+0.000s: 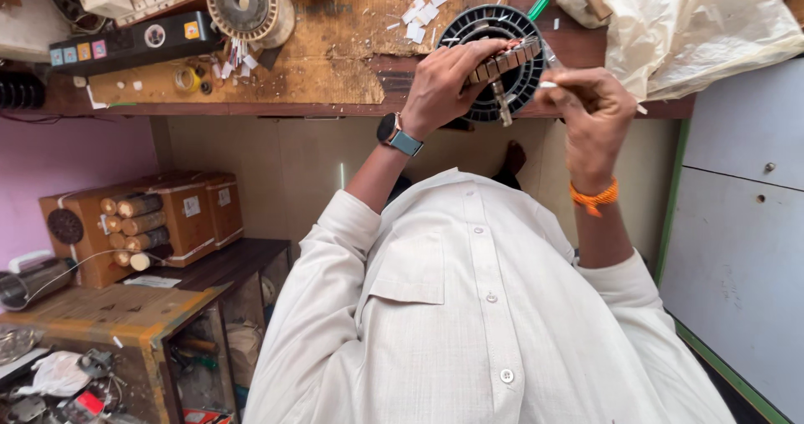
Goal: The person is repairing an electric motor stator by inserting small white insulating paper pieces into the copper windings. They use a green screwdriver to push the paper into place and scissors to cut the paper to size. The person works methodically around the stator, handling the paper and tools with both hands.
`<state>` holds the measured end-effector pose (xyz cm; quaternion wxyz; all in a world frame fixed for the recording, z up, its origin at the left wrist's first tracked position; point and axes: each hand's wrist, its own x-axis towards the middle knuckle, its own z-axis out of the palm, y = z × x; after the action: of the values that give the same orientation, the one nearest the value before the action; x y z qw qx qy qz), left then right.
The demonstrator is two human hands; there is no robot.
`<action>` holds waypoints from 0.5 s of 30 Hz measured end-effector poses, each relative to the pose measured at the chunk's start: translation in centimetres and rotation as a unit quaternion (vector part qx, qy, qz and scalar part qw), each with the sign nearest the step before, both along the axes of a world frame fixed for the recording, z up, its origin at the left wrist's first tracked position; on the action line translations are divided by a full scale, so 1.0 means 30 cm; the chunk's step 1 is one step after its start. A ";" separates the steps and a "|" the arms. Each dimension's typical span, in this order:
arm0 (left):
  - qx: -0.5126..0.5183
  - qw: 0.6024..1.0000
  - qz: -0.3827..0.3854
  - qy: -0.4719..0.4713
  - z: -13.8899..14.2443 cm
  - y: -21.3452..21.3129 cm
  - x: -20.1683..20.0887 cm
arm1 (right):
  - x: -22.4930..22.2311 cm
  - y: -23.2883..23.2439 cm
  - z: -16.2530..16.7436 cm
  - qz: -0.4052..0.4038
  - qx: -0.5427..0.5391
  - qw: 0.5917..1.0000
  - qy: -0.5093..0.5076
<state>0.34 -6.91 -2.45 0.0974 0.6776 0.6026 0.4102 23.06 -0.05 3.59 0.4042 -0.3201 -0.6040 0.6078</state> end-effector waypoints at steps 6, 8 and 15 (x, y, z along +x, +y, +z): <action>-0.053 0.996 0.003 -0.067 -0.034 0.023 -0.039 | -0.096 0.057 -0.104 -0.048 0.327 0.940 -0.083; -0.028 0.998 0.022 -0.057 -0.026 0.036 -0.048 | -0.129 0.083 -0.135 -0.025 0.364 0.927 -0.081; -0.093 0.975 -0.102 -0.173 0.005 0.033 -0.118 | -0.165 0.111 -0.140 -0.031 0.347 0.934 -0.085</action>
<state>-3.19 -5.91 -2.31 0.3039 0.6423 0.5402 0.4508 18.12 3.28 -0.60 0.4561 -0.2290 -0.7988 0.3185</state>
